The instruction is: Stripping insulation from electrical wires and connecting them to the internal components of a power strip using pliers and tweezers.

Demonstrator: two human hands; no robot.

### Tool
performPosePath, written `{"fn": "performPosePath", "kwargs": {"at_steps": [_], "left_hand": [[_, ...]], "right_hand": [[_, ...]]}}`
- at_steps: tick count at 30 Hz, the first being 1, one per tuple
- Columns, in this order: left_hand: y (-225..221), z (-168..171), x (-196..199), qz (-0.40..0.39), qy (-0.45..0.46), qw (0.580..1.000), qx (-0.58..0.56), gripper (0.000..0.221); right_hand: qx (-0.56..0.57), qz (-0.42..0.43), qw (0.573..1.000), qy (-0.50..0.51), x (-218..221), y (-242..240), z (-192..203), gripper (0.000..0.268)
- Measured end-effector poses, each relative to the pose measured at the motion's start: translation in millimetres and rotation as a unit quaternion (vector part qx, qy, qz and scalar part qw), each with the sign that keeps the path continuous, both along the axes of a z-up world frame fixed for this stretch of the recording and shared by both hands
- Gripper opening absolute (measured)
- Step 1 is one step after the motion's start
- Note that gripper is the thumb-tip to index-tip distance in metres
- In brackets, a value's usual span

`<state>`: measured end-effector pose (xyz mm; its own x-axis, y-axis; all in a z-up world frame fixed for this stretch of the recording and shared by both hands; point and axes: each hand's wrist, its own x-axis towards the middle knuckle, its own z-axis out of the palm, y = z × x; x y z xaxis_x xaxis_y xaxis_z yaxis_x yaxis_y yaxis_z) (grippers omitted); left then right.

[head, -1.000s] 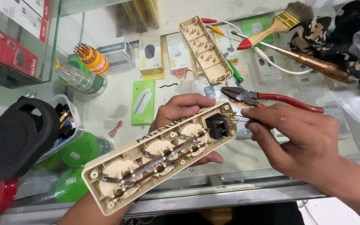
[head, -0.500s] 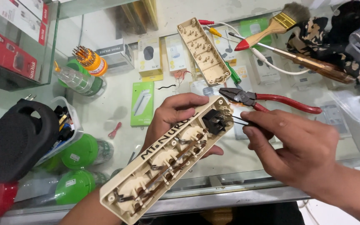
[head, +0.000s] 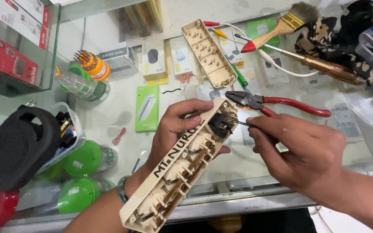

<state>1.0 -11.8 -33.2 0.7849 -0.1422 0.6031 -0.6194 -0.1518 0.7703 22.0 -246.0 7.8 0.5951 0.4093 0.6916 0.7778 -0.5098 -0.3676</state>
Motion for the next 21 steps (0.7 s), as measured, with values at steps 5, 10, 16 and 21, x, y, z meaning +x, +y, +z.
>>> {"fn": "performPosePath", "kwargs": {"at_steps": [5, 10, 16, 21], "left_hand": [[3.1, 2.1, 1.6, -0.017, -0.076, 0.997, 0.014, 0.08], [8.1, 16.6, -8.1, -0.022, -0.142, 0.988, 0.059, 0.075], [13.8, 22.4, -12.2, -0.032, -0.216, 0.966, 0.14, 0.033], [10.2, 36.7, -17.0, 0.054, -0.347, 0.912, 0.212, 0.023]], "right_hand": [[0.021, 0.031, 0.999, -0.018, 0.2, 0.8, 2.4, 0.005], [0.013, 0.086, 0.991, -0.098, 6.1, -9.4, -2.7, 0.009], [-0.009, 0.135, 0.979, -0.153, 12.0, -22.6, -7.4, 0.016], [-0.113, 0.152, 0.971, -0.149, 10.4, -42.2, -11.3, 0.049]]}}
